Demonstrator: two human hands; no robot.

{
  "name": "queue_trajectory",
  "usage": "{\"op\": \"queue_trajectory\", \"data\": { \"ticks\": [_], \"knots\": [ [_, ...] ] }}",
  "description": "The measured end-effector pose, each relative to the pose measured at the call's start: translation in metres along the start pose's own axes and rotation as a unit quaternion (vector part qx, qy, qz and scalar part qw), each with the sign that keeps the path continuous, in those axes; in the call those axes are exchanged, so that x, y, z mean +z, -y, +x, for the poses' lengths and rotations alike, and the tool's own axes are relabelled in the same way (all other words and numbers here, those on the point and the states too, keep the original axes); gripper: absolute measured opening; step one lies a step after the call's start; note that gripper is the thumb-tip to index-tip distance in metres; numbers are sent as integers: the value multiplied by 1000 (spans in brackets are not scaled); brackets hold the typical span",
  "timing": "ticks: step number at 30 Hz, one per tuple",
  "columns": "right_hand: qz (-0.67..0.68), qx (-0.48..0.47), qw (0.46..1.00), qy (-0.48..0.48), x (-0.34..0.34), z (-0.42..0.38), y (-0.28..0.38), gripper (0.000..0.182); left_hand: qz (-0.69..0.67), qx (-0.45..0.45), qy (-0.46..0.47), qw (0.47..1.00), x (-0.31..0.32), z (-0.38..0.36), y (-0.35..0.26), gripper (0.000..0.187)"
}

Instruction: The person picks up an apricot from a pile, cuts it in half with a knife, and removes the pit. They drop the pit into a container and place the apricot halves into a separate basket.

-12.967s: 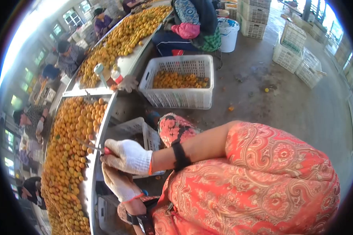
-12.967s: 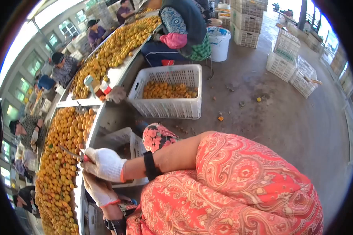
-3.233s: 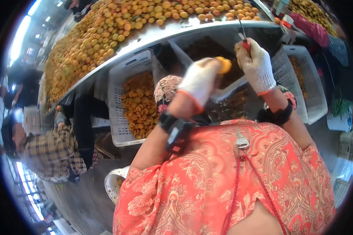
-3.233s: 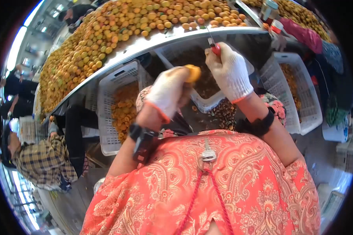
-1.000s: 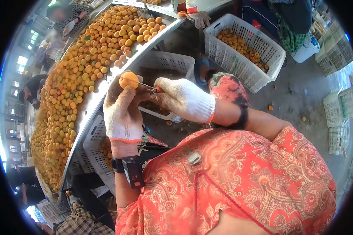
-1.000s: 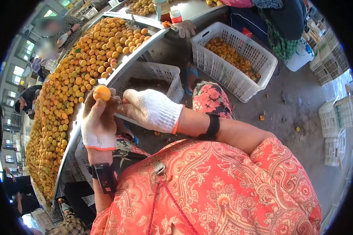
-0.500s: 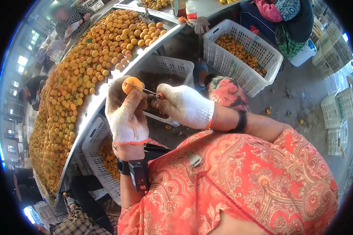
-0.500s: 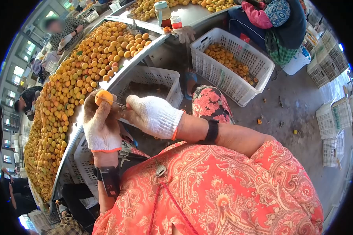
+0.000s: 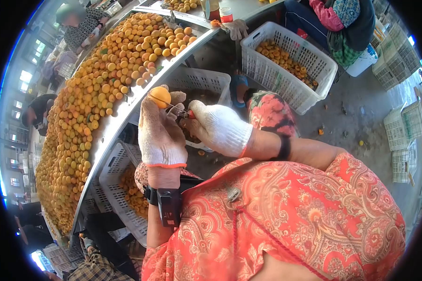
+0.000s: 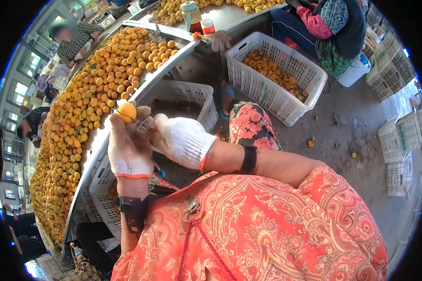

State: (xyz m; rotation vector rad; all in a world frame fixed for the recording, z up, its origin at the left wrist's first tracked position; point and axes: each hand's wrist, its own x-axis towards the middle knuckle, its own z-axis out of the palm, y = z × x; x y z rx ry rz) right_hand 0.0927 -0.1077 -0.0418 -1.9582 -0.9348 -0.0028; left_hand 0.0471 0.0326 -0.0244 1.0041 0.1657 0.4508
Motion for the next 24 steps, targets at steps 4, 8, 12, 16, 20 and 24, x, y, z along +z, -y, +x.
{"op": "queue_trajectory", "data": {
  "ticks": [4,8,12,16,20,24],
  "knots": [
    [-29,-6,999,21,1,2,-2,28,-51,-10,3,999,-2,-1,2,47],
    [-63,-27,998,13,-1,2,-2,32,-20,7,21,1000,-5,-2,1,47],
    [-87,25,994,62,-2,5,-2,30,-72,-54,-14,996,-8,-1,9,47],
    [-99,-3,994,55,-3,3,-1,32,-77,-86,-11,993,-3,-5,4,48],
    [-101,-10,994,48,-2,5,1,34,-124,-137,-60,981,14,-17,1,49],
    [-92,-4,994,65,-7,2,11,33,-120,-120,-29,985,7,-22,-4,48]
  ]
}}
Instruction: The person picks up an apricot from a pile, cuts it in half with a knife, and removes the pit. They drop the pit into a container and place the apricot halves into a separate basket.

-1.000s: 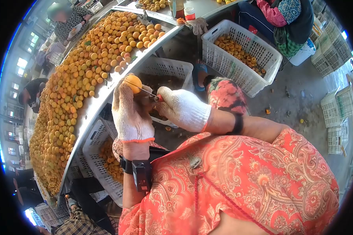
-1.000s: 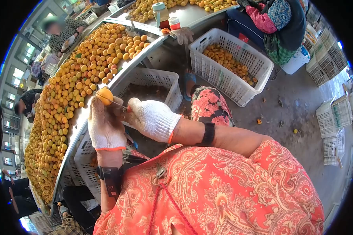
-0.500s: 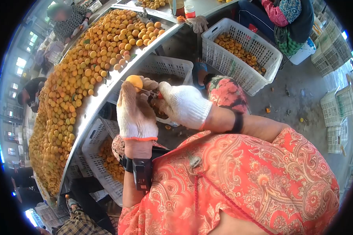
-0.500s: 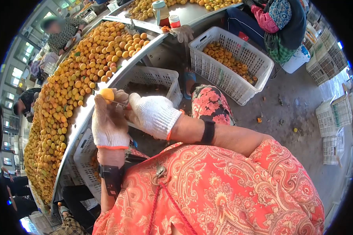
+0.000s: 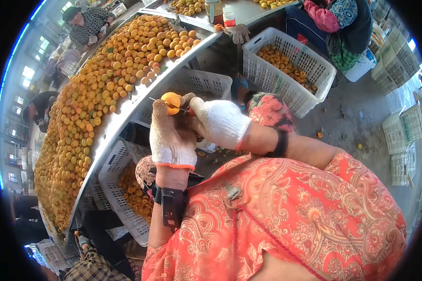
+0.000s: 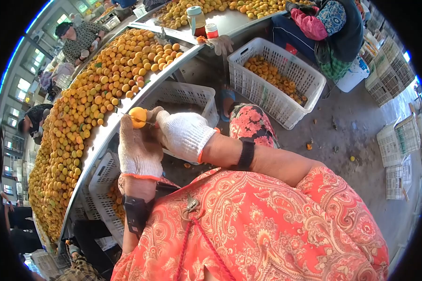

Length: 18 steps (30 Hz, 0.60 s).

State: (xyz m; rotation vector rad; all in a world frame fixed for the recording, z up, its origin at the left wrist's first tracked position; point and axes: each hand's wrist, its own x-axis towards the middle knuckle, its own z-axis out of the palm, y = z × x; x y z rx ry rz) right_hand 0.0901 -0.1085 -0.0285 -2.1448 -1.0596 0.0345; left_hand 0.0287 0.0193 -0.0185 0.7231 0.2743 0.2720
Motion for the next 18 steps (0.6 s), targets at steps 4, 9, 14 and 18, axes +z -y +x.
{"op": "queue_trajectory", "data": {
  "ticks": [4,9,14,18],
  "knots": [
    [30,-7,998,60,-22,-11,6,29,-29,77,17,996,-29,3,-13,38],
    [270,41,962,-26,-30,-20,0,43,32,124,-79,989,-31,-11,-24,35],
    [256,65,962,-64,-30,-2,3,51,313,92,93,941,12,-34,4,37],
    [407,73,910,32,-30,-5,1,40,330,83,109,934,13,-40,4,40]
  ]
}}
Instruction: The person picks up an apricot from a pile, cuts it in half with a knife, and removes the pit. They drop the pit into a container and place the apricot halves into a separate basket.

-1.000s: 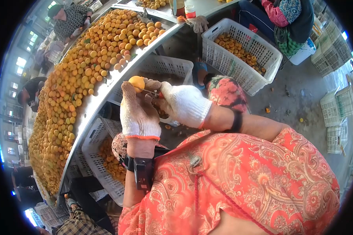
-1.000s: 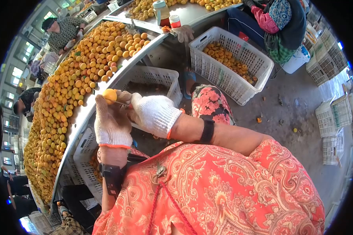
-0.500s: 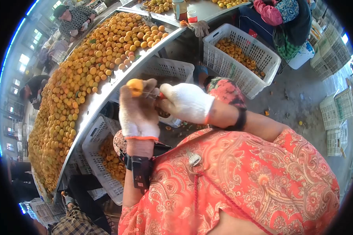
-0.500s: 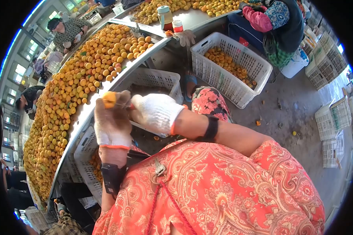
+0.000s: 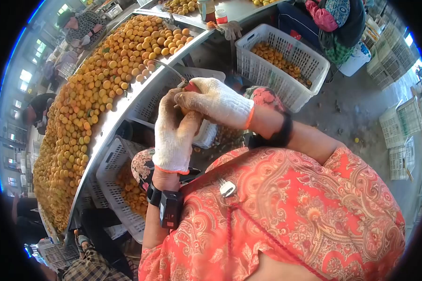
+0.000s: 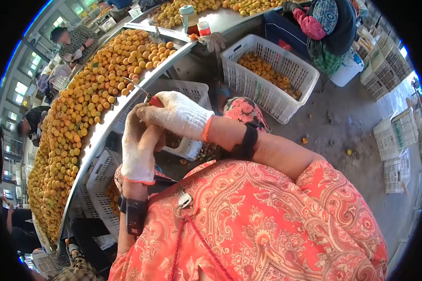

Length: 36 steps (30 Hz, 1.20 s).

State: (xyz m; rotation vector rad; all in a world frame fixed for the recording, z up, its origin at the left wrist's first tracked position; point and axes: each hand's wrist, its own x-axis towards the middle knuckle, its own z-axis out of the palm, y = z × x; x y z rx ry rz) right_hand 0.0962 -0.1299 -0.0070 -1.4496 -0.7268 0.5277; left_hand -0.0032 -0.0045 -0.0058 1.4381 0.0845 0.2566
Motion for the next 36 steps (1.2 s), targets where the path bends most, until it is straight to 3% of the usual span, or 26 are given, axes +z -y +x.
{"op": "queue_trajectory", "data": {
  "ticks": [2,3,6,8,9,11,14,15,17,19,20,23,24,26,28,32,34,36],
  "knots": [
    [55,44,997,18,-3,-2,1,36,-80,-40,-3,996,2,-1,-6,37],
    [107,85,990,38,-5,-2,0,33,-183,-84,-26,979,2,-1,-10,36],
    [108,50,993,7,-2,-3,1,25,-277,-102,-29,955,-18,11,11,30],
    [91,39,995,-12,2,-2,3,23,-431,-89,70,895,-36,20,32,32],
    [62,1,996,-61,6,0,1,21,-431,-90,69,895,-36,25,36,32],
    [34,-34,993,-111,13,3,-3,20,-392,-153,-148,895,-30,31,43,33],
    [-150,-121,977,-95,16,5,-9,11,-396,-194,-171,881,-5,26,25,38],
    [-149,-118,977,-95,15,6,-11,11,-376,-212,-195,881,-5,25,25,42],
    [-130,-121,976,-127,14,11,-15,12,-358,-233,-164,889,-20,25,28,46],
    [-130,-129,974,-134,11,15,-18,13,-303,-190,-46,933,-25,28,31,46],
    [-132,-140,971,-143,10,15,-19,15,-244,-201,-69,946,-19,23,31,42],
    [-148,-159,966,-141,9,15,-19,16,-277,-213,11,937,-27,21,42,46],
    [-146,-192,959,-151,9,17,-21,17,-233,-176,-53,955,-17,20,34,38],
    [-145,-226,950,-161,9,18,-21,20,-223,-149,-54,962,-16,19,24,33],
    [-92,-145,980,-97,8,14,-20,21,-214,-122,-58,967,-17,14,19,29],
    [-41,-148,984,-88,13,13,-17,21,-140,-122,-57,981,-8,5,5,25],
    [70,42,995,-49,15,5,1,18,-122,-118,-82,982,-7,2,2,25],
    [107,59,992,-41,17,2,6,18,-98,-106,-59,988,-11,-1,4,22]
  ]
}}
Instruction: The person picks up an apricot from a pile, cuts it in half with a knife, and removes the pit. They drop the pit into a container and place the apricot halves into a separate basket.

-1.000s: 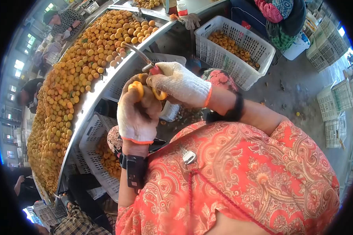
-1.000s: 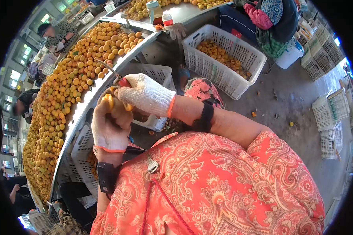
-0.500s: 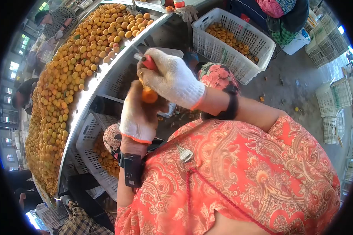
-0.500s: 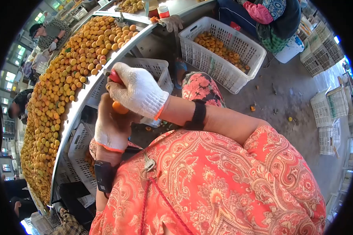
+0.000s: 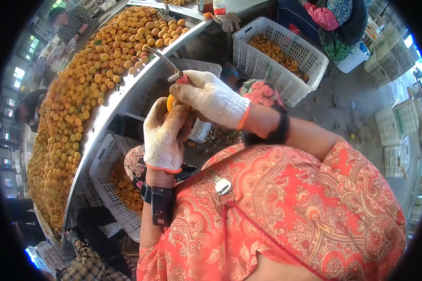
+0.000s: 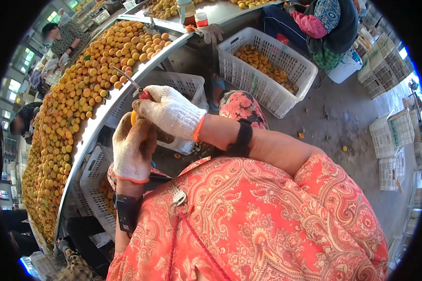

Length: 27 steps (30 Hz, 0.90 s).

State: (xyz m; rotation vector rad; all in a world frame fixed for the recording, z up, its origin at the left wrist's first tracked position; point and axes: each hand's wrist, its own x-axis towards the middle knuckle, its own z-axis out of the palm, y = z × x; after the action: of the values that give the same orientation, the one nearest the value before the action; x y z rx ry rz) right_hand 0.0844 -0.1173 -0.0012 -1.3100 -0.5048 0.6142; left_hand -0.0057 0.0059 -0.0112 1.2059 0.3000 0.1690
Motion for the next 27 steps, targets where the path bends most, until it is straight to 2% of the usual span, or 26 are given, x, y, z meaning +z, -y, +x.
{"op": "queue_trajectory", "data": {
  "ticks": [2,4,5,7,9,13,16,18,19,22,24,27],
  "knots": [
    [36,19,999,10,1,-1,-1,17,3,5,-1,1000,-2,0,1,21],
    [-123,-95,988,-13,-2,2,-12,16,7,9,-1,1000,-4,0,-1,19],
    [-123,-96,988,-11,-4,2,-16,16,-3,0,-3,1000,-6,-1,-2,18],
    [-219,-309,925,-23,-6,5,-17,18,-14,-6,-7,1000,-6,-3,-5,18],
    [-243,-297,924,5,-11,3,-9,20,-4,-30,-32,999,-2,-5,-7,18],
    [-281,-244,927,54,-16,-1,-3,24,-1,-20,-15,1000,-8,-5,-3,23],
    [-279,-229,930,63,-14,-4,-3,26,-43,-7,6,999,-7,-5,-3,26],
    [-324,-224,917,67,-15,-4,-1,29,-25,-28,-81,996,1,-5,-4,28],
    [-369,-218,901,71,-16,-4,-1,33,-25,-28,-80,996,-2,-4,-2,28],
    [-343,-252,904,45,-14,-3,-3,26,14,-18,-40,999,-10,-2,3,28],
    [-346,-233,908,45,-13,-4,-2,26,-3,-28,-94,995,-5,0,4,27],
    [-354,-209,911,37,-11,-5,-2,26,2,-32,-101,994,-3,1,5,31]
  ]
}}
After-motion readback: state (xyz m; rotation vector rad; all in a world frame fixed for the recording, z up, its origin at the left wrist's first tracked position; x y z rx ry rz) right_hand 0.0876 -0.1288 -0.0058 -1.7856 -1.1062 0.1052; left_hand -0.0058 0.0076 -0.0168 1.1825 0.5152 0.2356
